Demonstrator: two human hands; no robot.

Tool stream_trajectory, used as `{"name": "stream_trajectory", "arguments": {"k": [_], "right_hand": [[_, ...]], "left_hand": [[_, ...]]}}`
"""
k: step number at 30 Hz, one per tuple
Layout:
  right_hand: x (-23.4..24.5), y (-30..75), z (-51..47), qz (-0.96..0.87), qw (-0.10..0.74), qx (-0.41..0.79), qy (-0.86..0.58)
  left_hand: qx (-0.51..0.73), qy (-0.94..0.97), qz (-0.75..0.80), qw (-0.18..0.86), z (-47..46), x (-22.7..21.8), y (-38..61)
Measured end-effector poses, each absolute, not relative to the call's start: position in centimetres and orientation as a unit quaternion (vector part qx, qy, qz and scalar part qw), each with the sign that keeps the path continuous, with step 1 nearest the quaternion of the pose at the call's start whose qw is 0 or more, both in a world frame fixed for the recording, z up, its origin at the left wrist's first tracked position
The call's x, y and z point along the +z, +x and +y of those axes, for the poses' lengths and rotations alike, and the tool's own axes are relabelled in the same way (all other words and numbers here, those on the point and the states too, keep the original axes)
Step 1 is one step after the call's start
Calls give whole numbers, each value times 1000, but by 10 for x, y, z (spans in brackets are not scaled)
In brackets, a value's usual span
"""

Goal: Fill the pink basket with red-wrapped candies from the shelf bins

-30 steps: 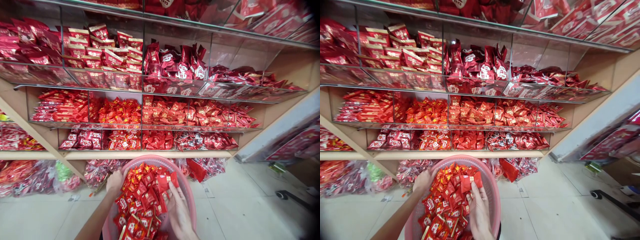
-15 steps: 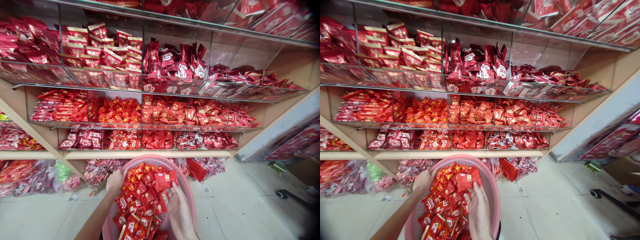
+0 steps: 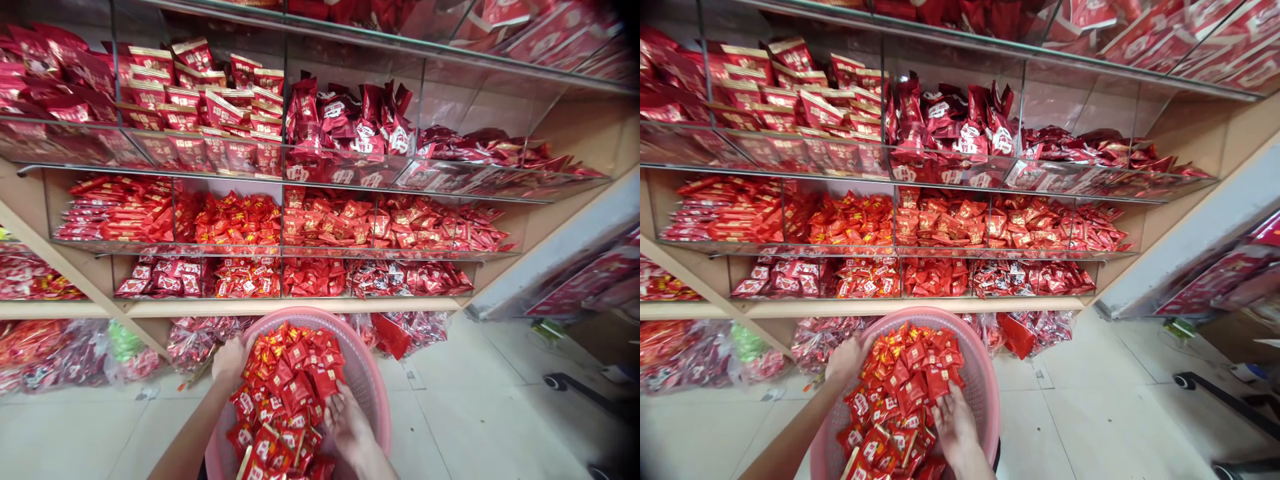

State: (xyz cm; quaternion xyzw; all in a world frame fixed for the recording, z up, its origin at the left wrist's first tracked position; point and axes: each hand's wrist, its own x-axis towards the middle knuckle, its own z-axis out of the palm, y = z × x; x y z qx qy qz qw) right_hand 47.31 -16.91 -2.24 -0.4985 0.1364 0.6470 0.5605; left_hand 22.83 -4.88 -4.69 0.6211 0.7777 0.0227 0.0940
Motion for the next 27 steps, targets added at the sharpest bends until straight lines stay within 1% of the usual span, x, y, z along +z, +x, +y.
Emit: {"name": "stream_trajectory", "arguments": {"k": [3, 6, 12, 22, 25, 27], "right_hand": [[-54, 480, -176, 166, 545, 613, -547], [-70, 486, -178, 160, 540, 588, -581], [-72, 493, -164, 113, 534, 575, -610], [-69, 496, -141, 135, 503, 583, -623], [-75, 498, -142, 121, 526, 566, -624], [-81, 499, -146, 69, 567, 554, -606]], "left_hand": [[22, 622, 777, 97, -49, -45, 229], [22, 621, 777, 101, -49, -44, 229], [21, 621, 777, 101, -49, -46, 229], [9, 622, 776, 104, -48, -44, 230], [15, 626, 774, 100, -48, -46, 229], [21, 626, 773, 100, -48, -47, 228]]}}
